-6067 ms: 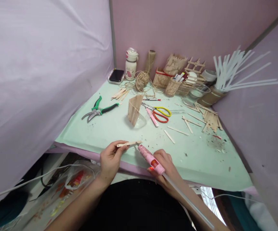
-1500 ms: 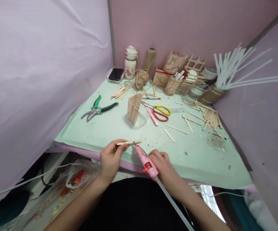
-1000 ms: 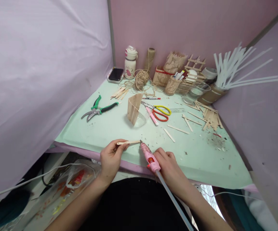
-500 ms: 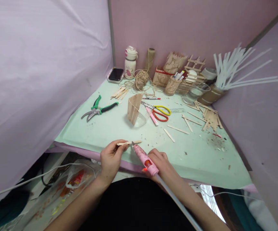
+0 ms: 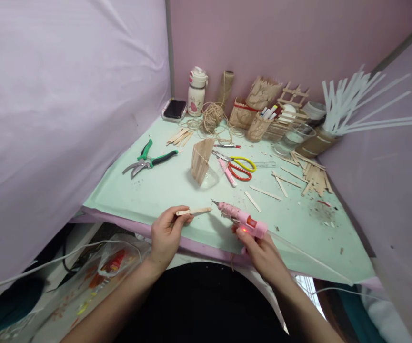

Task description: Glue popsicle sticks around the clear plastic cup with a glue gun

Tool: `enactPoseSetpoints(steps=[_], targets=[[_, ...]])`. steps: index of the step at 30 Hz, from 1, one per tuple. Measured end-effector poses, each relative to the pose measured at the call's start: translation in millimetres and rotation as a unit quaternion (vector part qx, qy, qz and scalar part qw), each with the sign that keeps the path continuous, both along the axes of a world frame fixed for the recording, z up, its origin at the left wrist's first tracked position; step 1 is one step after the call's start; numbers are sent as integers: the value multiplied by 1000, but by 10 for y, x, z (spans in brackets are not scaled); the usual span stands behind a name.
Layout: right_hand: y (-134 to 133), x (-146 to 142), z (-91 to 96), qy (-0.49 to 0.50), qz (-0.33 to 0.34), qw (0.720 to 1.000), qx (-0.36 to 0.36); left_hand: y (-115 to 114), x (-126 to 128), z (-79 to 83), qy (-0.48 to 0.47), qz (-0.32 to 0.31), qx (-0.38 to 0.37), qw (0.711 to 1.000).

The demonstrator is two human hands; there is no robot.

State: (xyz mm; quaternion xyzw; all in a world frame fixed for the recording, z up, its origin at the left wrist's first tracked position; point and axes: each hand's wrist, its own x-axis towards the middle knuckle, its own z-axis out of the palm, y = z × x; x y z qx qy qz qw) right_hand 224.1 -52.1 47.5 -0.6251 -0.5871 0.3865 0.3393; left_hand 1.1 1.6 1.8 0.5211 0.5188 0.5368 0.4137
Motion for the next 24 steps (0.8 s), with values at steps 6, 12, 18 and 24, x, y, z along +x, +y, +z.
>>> enactPoseSetpoints(steps=[6,12,18,24], targets=[[27,-29,87,0,-2,1000,-24,-9,-13,31,19,-12,11,1000],[49,-149,167,-5,35,999,-8,-10,-19,24,45,-15,27,998],[53,-172,127,-11,17,1000,-14,-14,-20,10,58,-15,48,997],[69,-182,109,-21,16,1000,-2,-17,-24,19,70,-17,56,996]])
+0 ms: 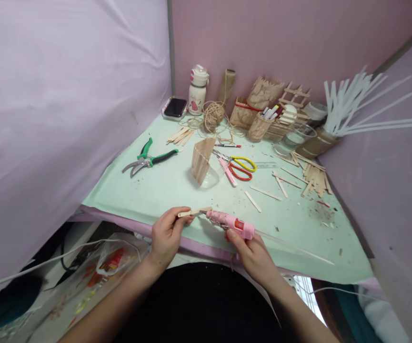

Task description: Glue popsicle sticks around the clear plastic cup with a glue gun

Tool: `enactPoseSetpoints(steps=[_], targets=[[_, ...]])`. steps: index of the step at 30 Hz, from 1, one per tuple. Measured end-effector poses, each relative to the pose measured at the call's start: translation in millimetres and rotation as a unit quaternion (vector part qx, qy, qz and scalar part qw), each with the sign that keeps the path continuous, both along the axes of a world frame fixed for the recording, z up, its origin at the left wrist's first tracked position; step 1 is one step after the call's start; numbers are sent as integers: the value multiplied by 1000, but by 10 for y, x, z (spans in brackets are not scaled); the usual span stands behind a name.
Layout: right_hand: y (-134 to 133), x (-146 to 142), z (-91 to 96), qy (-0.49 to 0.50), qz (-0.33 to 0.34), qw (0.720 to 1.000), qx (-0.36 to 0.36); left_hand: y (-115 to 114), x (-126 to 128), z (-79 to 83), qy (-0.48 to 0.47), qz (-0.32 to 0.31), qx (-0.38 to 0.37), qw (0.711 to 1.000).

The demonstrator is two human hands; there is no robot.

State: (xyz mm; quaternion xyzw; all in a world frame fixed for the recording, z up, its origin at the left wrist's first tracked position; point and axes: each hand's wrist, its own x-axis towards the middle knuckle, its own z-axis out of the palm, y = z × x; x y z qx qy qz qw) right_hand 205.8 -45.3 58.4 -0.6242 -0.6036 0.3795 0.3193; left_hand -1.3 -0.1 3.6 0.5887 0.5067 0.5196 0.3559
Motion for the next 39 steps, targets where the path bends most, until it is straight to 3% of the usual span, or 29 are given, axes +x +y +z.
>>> enactPoseSetpoints(steps=[39], targets=[[22,120,12,-43,-9,999,-2,4,0,-5,9,-2,35,999]])
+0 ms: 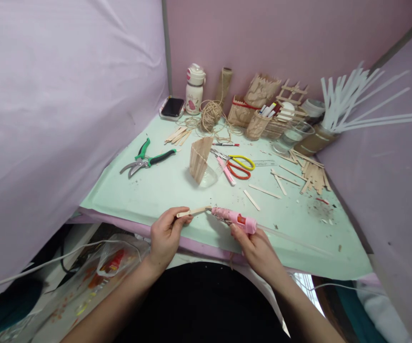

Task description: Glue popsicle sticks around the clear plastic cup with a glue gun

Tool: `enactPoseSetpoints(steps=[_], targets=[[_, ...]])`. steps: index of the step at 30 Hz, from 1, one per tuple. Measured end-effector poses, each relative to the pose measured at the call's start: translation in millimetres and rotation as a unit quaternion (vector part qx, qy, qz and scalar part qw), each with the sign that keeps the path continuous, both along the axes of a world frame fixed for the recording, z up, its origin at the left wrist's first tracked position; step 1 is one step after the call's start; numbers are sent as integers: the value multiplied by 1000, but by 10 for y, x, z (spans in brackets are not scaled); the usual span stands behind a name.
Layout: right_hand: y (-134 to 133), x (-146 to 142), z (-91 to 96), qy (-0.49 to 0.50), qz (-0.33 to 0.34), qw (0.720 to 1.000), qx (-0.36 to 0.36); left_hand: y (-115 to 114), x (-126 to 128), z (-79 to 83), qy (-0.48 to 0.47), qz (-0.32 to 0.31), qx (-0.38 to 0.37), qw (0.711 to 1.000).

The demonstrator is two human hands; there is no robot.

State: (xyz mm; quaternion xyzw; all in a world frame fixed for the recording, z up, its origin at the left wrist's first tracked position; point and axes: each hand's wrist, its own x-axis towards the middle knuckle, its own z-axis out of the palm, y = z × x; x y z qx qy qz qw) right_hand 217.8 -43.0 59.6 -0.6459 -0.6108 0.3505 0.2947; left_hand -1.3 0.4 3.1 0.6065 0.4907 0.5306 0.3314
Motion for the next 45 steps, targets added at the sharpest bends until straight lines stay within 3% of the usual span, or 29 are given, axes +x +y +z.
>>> enactPoseSetpoints(steps=[15,19,27,45], targets=[[11,61,51,-33,-14,999,14,4,-5,-25,-2,-14,8,1000],[-14,88,60,10,17,999,31,9,-12,-18,9,-32,57,998],[-60,95,23,57,22,998,-33,-18,-58,6,80,-86,172,978],[-40,26,49,86,24,995,-47,-17,-44,19,92,-89,185,974]])
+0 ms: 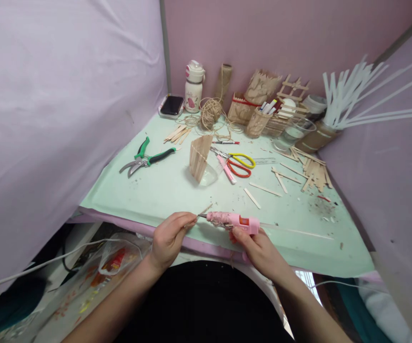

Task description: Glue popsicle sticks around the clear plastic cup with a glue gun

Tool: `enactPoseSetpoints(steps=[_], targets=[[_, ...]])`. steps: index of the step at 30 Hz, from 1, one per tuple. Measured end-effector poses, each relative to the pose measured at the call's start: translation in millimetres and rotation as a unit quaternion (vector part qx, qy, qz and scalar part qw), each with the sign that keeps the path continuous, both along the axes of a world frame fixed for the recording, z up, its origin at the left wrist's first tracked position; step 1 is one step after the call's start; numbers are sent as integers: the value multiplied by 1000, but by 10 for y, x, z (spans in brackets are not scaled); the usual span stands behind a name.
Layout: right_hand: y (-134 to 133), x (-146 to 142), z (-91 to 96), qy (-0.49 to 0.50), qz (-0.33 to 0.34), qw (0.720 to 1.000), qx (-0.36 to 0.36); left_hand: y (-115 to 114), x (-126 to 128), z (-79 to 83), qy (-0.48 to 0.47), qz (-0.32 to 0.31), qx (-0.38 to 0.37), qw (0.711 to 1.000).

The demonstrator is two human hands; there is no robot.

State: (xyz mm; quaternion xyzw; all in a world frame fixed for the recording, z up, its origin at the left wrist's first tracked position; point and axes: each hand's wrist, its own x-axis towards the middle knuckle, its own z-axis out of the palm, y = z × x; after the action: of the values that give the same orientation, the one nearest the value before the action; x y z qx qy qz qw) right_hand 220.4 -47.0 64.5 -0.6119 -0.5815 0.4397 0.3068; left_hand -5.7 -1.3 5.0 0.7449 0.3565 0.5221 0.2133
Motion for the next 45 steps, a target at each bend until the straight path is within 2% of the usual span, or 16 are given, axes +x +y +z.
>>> enactPoseSetpoints(steps=[45], targets=[[32,62,-21,-33,-25,999,11,2,-4,0,4,-5,4,1000]])
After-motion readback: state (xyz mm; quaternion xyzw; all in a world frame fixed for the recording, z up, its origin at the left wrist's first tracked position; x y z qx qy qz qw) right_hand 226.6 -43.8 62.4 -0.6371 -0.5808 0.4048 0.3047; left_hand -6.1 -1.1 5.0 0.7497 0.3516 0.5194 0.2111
